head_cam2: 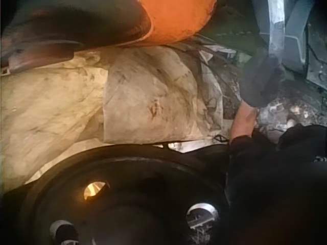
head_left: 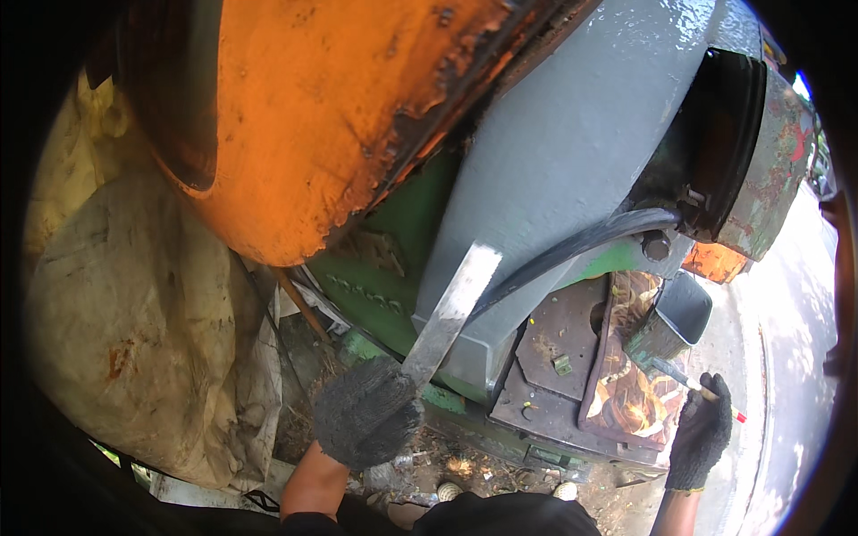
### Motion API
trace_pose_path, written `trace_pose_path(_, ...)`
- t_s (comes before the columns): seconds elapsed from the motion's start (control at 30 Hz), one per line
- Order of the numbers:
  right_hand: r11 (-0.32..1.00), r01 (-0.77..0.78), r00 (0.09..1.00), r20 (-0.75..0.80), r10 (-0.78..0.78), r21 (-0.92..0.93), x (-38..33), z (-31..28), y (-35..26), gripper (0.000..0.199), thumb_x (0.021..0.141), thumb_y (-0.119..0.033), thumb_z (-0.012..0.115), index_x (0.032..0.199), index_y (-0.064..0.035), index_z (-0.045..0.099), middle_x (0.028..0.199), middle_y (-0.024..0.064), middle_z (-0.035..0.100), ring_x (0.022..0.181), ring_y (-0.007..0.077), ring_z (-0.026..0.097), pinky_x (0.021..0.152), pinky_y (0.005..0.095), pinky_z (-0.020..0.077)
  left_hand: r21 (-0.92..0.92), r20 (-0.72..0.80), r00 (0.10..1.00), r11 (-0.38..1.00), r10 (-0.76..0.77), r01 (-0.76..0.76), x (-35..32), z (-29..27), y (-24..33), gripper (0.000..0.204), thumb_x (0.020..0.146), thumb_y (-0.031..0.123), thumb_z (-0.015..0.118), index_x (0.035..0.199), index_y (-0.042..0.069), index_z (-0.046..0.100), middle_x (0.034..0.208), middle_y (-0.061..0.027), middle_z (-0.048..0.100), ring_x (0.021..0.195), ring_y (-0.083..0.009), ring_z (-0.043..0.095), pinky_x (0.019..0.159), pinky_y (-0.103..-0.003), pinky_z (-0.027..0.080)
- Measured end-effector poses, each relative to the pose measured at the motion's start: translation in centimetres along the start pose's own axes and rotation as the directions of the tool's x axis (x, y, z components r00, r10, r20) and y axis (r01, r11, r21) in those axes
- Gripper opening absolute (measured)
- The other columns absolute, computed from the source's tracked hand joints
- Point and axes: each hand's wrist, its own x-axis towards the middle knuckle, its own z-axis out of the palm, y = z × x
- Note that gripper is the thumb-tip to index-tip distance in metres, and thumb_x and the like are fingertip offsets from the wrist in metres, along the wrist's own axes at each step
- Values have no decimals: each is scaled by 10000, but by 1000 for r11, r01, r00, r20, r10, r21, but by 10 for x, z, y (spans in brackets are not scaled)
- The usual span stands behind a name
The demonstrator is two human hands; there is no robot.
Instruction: The person paints a green and orange piece of machinery with gray paint using a brush. They repeatedly dip the brush into a small container and apply paint to various sections of the machine's body.
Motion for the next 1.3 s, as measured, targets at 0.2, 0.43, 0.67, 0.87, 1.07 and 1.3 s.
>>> trace_pose_path(0.2,986,-81,996,-33,86,149,5,-8,5,380,1007,-102,545,1378,-16,538,1268,88,638,1052,156,618,864,243,512,167,100,995,985,22,-39,12,1,-2,415,735,118,815,1141,163,740,1217,-58,689,1104,-274,675,913,-425,567)
trace_pose_path(0.43,806,306,952,143,-271,-507,8,-25,16,391,964,-75,608,1346,-13,552,1294,114,656,1167,216,626,967,311,499,191,114,978,963,172,-192,-13,4,-12,311,694,126,800,1001,172,780,1165,-43,703,1115,-315,667,895,-444,569)
trace_pose_path(0.67,956,173,984,81,-158,-238,13,-13,14,404,945,-51,613,1341,6,551,1306,124,649,1199,249,615,1021,337,467,84,143,987,994,-76,65,-23,1,-10,294,719,162,804,1012,178,780,1164,-33,708,1126,-268,668,959,-415,550)
trace_pose_path(0.87,966,103,994,70,-89,-238,3,-13,8,410,965,-7,579,1372,-1,527,1297,104,644,1177,194,611,999,301,478,156,67,990,979,123,-132,-7,-1,-8,307,720,144,808,1025,162,780,1152,-50,714,1124,-282,670,957,-412,552)
trace_pose_path(1.07,897,244,970,100,-223,-368,1,-29,10,422,967,25,562,1386,0,514,1293,99,640,1170,174,604,988,283,482,-1,36,999,1000,-28,28,-23,15,-13,315,742,50,803,1054,68,763,1142,-68,717,1065,-295,691,925,-396,566)
trace_pose_path(1.3,972,128,990,89,-112,-199,3,-25,-1,435,958,7,575,1389,-14,521,1301,90,637,1170,164,600,970,274,487,50,77,990,993,-114,110,-17,0,5,417,826,82,766,1226,12,669,1198,-113,694,1133,-279,662,963,-385,542)
